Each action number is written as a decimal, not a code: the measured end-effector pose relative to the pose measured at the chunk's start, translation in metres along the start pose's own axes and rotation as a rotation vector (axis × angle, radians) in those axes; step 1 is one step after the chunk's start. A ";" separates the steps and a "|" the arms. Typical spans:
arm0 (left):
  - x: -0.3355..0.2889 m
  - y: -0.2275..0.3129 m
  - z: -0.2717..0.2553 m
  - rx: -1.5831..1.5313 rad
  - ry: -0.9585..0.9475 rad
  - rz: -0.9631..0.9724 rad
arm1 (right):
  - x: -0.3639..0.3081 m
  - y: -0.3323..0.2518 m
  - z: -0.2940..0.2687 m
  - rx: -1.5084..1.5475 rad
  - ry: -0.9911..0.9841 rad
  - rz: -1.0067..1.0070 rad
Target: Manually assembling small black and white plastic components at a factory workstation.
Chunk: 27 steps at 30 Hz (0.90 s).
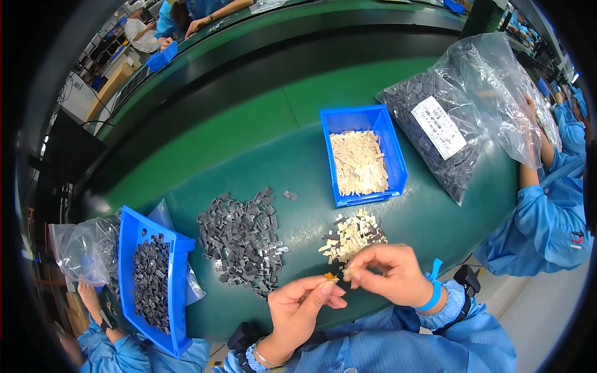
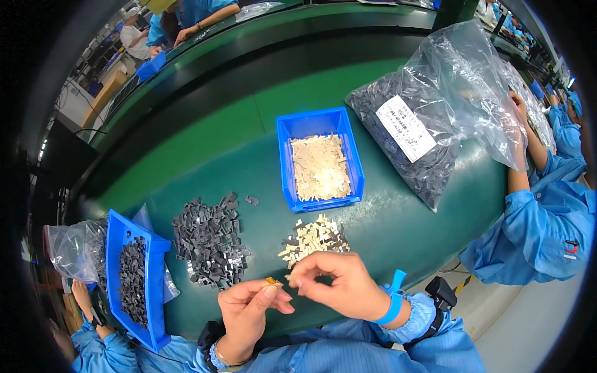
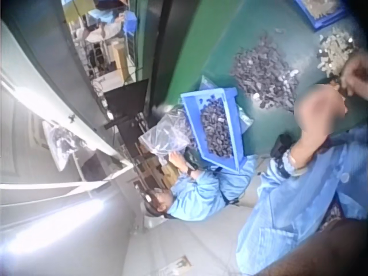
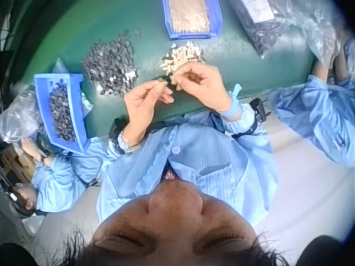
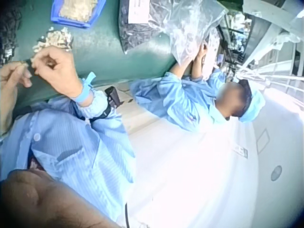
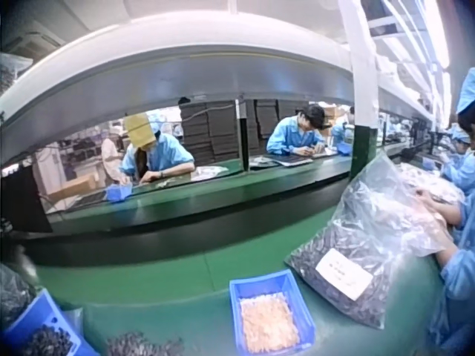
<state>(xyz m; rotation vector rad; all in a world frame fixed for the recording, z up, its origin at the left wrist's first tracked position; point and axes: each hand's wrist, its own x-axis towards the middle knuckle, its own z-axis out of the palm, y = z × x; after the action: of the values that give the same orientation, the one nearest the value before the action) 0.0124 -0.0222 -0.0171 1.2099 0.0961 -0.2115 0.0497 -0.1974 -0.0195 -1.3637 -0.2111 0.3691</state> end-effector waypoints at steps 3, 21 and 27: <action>0.001 -0.001 0.000 0.019 0.008 0.008 | 0.000 0.002 0.006 0.188 -0.027 0.068; -0.001 -0.005 0.000 0.363 0.078 0.113 | 0.003 0.009 0.008 0.271 -0.049 0.187; -0.002 -0.008 -0.003 0.321 0.068 0.097 | 0.004 0.011 0.009 0.304 -0.060 0.189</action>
<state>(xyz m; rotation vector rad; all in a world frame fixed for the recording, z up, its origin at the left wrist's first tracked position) 0.0088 -0.0219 -0.0254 1.5381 0.0641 -0.1029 0.0486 -0.1855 -0.0290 -1.0759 -0.0715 0.5770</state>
